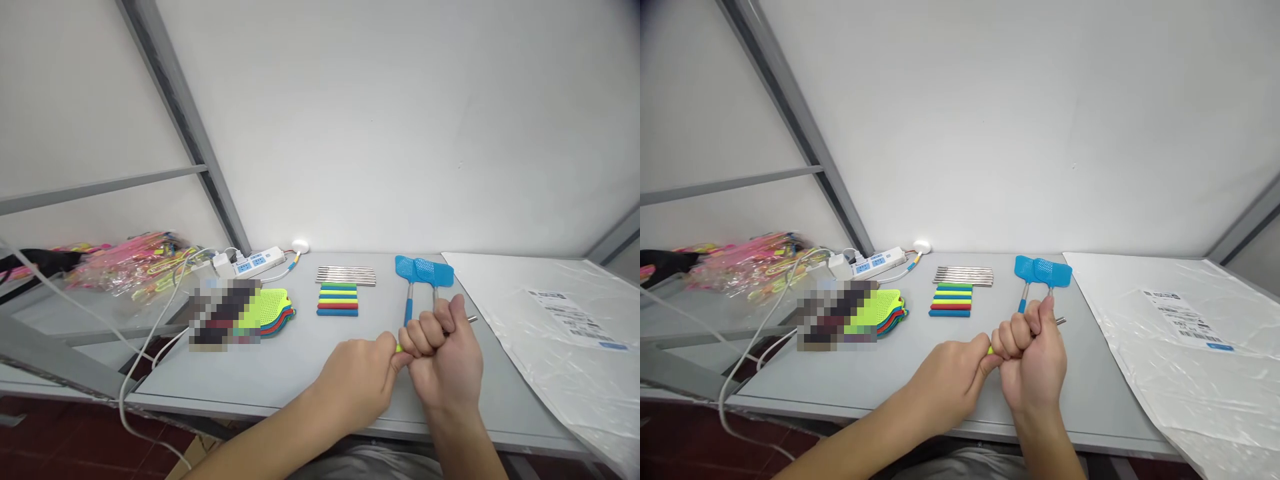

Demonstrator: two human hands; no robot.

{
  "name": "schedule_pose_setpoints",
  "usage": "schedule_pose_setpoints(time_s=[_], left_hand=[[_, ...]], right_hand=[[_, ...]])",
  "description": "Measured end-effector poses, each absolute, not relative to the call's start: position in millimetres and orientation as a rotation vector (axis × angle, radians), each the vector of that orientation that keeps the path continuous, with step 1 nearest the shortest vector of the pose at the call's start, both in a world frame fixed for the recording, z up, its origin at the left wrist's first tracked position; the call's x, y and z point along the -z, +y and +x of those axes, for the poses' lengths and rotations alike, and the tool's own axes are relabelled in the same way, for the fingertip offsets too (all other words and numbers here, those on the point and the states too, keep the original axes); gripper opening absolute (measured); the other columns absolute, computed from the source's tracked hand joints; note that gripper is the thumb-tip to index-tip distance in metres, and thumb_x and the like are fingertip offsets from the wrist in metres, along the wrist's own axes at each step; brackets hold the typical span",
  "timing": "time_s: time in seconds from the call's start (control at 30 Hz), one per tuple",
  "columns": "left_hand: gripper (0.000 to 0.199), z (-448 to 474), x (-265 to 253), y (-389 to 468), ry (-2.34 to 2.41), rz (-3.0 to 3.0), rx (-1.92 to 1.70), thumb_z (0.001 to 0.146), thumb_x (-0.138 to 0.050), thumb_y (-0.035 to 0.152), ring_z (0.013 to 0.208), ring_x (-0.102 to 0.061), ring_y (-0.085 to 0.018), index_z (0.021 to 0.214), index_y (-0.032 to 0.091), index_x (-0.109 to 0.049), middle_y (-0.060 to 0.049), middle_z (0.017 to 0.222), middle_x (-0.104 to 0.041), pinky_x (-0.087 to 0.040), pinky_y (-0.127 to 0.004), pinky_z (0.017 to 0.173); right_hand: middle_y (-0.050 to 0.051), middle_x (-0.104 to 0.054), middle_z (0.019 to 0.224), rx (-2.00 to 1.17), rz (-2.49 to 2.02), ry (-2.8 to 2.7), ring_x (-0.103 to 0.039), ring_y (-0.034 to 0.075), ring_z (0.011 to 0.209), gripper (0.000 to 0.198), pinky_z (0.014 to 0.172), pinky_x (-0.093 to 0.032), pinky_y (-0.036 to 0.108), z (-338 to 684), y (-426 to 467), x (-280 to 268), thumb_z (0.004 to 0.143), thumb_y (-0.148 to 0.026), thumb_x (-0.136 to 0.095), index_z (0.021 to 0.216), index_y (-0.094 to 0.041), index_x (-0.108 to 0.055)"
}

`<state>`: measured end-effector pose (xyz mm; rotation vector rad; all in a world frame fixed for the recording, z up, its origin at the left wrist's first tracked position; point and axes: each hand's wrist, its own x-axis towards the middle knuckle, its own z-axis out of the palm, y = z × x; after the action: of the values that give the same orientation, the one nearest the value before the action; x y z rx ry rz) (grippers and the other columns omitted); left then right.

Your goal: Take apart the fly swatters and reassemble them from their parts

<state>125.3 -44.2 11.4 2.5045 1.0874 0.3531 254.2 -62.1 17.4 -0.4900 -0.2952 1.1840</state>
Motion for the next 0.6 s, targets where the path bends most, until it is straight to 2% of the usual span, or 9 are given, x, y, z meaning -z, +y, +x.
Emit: schedule_pose_setpoints(time_s=[0.07,0.13,0.23,0.3,0.4,0.53,0.6], left_hand=[[0.041,119.5,-21.0,-46.2,0.921,2.210,-0.355,0.099,-0.028,0.050,0.055,-0.041,-0.013,0.078,0.020,-0.046,0.000,0.066,-0.050,-0.027,-0.026,0.053],[0.047,113.2,-26.9,-43.1,0.680,1.803,-0.231,0.096,-0.028,0.059,0.048,-0.031,-0.010,0.070,0.021,-0.038,0.004,0.058,-0.038,-0.026,-0.024,0.049],[0.049,106.9,-22.9,-35.0,0.398,1.186,0.129,0.093,-0.025,0.065,0.040,-0.007,-0.007,0.068,0.023,-0.027,0.010,0.052,-0.016,-0.012,-0.021,0.040],[0.047,106.9,-15.3,-33.7,0.344,0.973,0.239,0.094,-0.023,0.063,0.041,0.001,-0.007,0.068,0.024,-0.022,0.010,0.053,-0.010,-0.007,-0.021,0.039],[0.047,113.3,-7.7,-42.3,0.433,1.110,0.100,0.094,-0.023,0.062,0.040,-0.007,-0.008,0.068,0.023,-0.027,0.009,0.053,-0.015,-0.013,-0.022,0.040],[0.040,120.6,-11.9,-57.0,0.835,1.878,-0.419,0.098,-0.028,0.052,0.053,-0.035,-0.011,0.078,0.021,-0.043,0.005,0.060,-0.039,-0.026,-0.025,0.052],[0.034,117.4,-15.2,-56.1,0.976,2.222,-0.469,0.101,-0.026,0.043,0.061,-0.043,-0.013,0.082,0.021,-0.045,0.003,0.067,-0.048,-0.027,-0.027,0.057]], right_hand=[[-0.010,-0.006,0.047,-1.234,-0.428,-0.413,-0.003,0.009,0.042,0.047,0.036,-0.020,0.021,258.1,-65.4,-18.9,0.094,-0.052,-0.044,0.061,-0.022,-0.030],[-0.011,-0.005,0.045,-1.279,-0.321,-0.556,-0.001,0.009,0.038,0.048,0.035,-0.019,0.021,261.4,-67.9,-20.9,0.096,-0.054,-0.037,0.060,-0.023,-0.029],[-0.011,-0.001,0.042,-1.320,-0.181,-0.736,0.003,0.007,0.034,0.050,0.031,-0.016,0.020,267.8,-66.3,-20.7,0.097,-0.056,-0.028,0.060,-0.023,-0.025],[-0.012,0.001,0.040,-1.334,-0.120,-0.816,0.006,0.007,0.031,0.051,0.029,-0.014,0.019,274.7,-61.3,-17.8,0.098,-0.055,-0.025,0.058,-0.023,-0.023],[-0.012,0.001,0.039,-1.329,-0.140,-0.865,0.007,0.006,0.030,0.052,0.028,-0.012,0.019,286.8,-53.8,-14.6,0.097,-0.056,-0.026,0.057,-0.023,-0.021],[-0.010,-0.004,0.045,-1.201,-0.297,-0.763,0.003,0.009,0.037,0.049,0.032,-0.011,0.021,292.8,-57.8,-23.4,0.097,-0.054,-0.032,0.060,-0.023,-0.024],[-0.009,-0.004,0.046,-1.090,-0.345,-0.705,0.001,0.009,0.039,0.049,0.034,-0.013,0.023,293.0,-66.2,-31.3,0.097,-0.053,-0.034,0.060,-0.022,-0.025]])
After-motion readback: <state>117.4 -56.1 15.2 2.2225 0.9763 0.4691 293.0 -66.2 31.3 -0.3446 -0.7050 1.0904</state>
